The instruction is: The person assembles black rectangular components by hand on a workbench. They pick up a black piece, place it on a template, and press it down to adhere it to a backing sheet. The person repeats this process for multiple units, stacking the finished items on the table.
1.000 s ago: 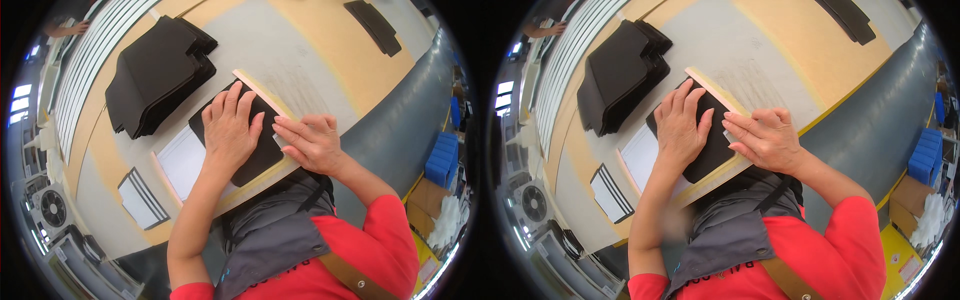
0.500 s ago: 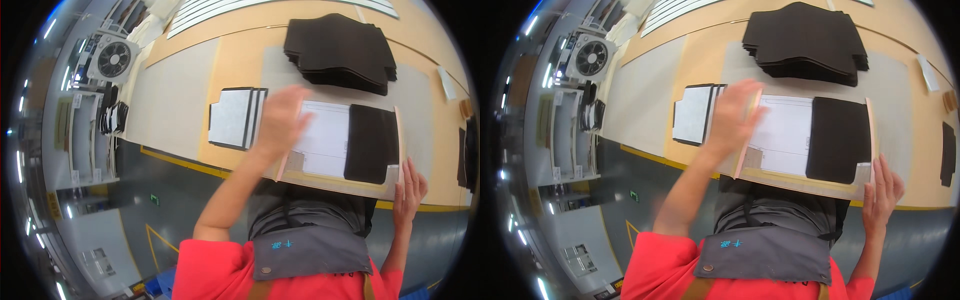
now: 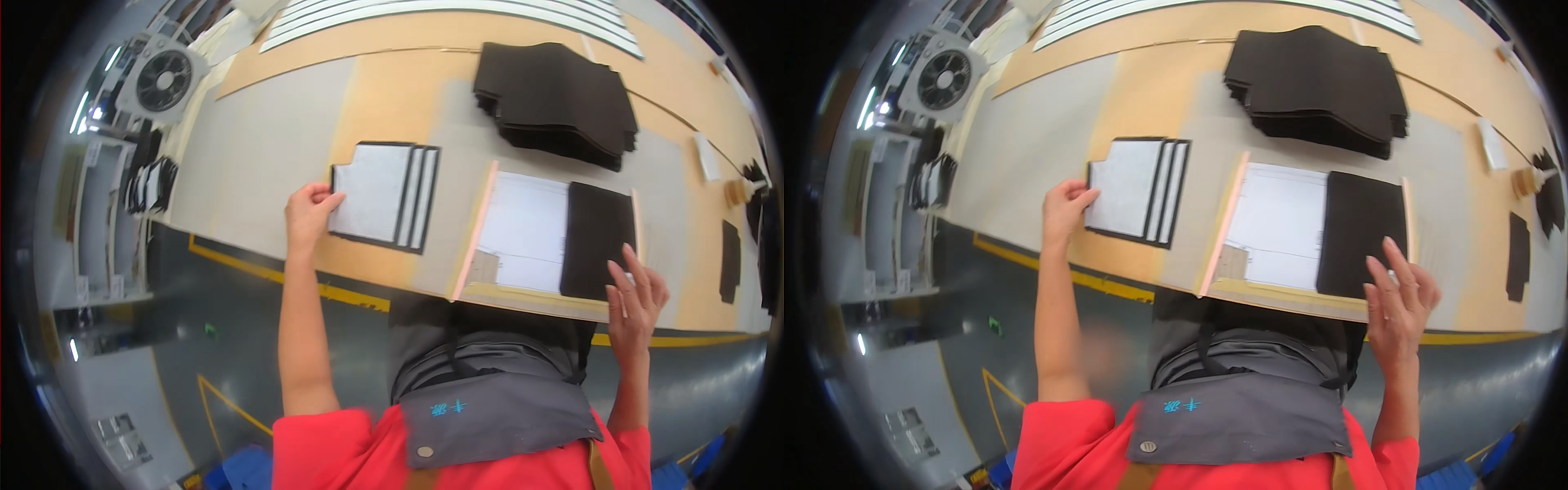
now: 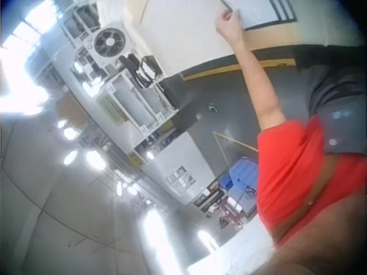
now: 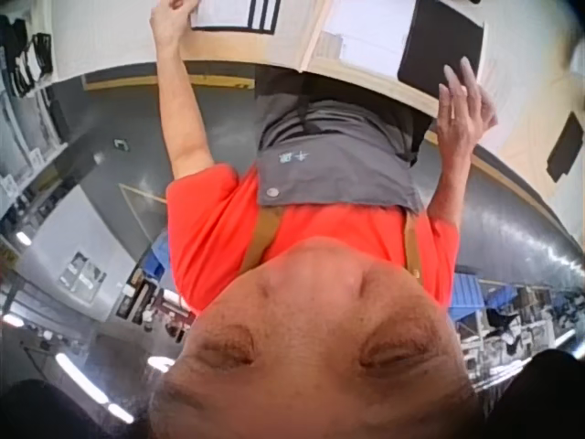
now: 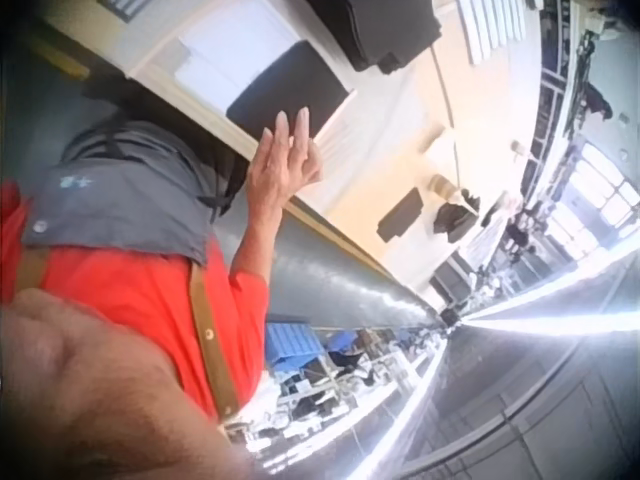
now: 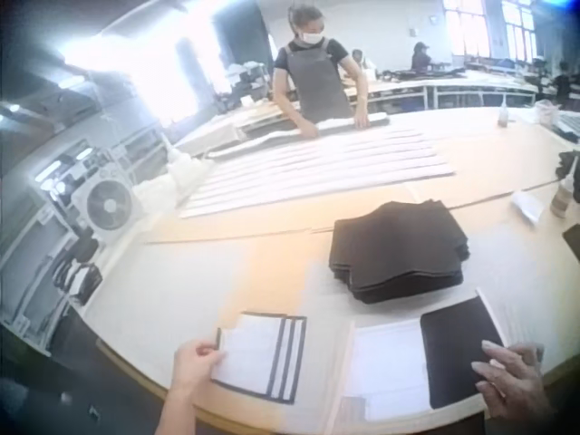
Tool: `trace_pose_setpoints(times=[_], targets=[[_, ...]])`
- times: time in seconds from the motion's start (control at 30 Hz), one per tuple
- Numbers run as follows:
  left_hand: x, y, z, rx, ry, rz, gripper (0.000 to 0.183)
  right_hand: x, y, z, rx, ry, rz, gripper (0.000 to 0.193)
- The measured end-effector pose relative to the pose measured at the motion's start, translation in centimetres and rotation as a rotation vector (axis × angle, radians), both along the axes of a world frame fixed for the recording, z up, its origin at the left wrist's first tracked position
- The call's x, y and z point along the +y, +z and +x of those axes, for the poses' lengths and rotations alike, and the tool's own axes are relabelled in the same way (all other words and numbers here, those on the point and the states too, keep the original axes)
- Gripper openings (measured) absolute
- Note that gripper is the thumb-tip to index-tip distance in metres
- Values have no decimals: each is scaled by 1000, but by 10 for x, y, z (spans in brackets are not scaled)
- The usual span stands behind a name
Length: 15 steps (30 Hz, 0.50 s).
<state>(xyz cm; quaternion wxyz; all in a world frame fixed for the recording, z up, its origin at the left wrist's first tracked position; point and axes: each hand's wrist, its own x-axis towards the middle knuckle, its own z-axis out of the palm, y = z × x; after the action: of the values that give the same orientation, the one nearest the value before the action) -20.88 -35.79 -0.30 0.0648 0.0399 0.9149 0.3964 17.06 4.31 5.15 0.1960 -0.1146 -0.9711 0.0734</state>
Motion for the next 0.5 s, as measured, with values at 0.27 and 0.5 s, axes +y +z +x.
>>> trace_pose_setpoints(times=[0.27,0.5], targets=[[-51,-32,-9,-76,41,241,28,-5,8,-9,141,92,18,31],[-2,120,68,222,-39,370,28,3,-12,9,259,44,-21,32]])
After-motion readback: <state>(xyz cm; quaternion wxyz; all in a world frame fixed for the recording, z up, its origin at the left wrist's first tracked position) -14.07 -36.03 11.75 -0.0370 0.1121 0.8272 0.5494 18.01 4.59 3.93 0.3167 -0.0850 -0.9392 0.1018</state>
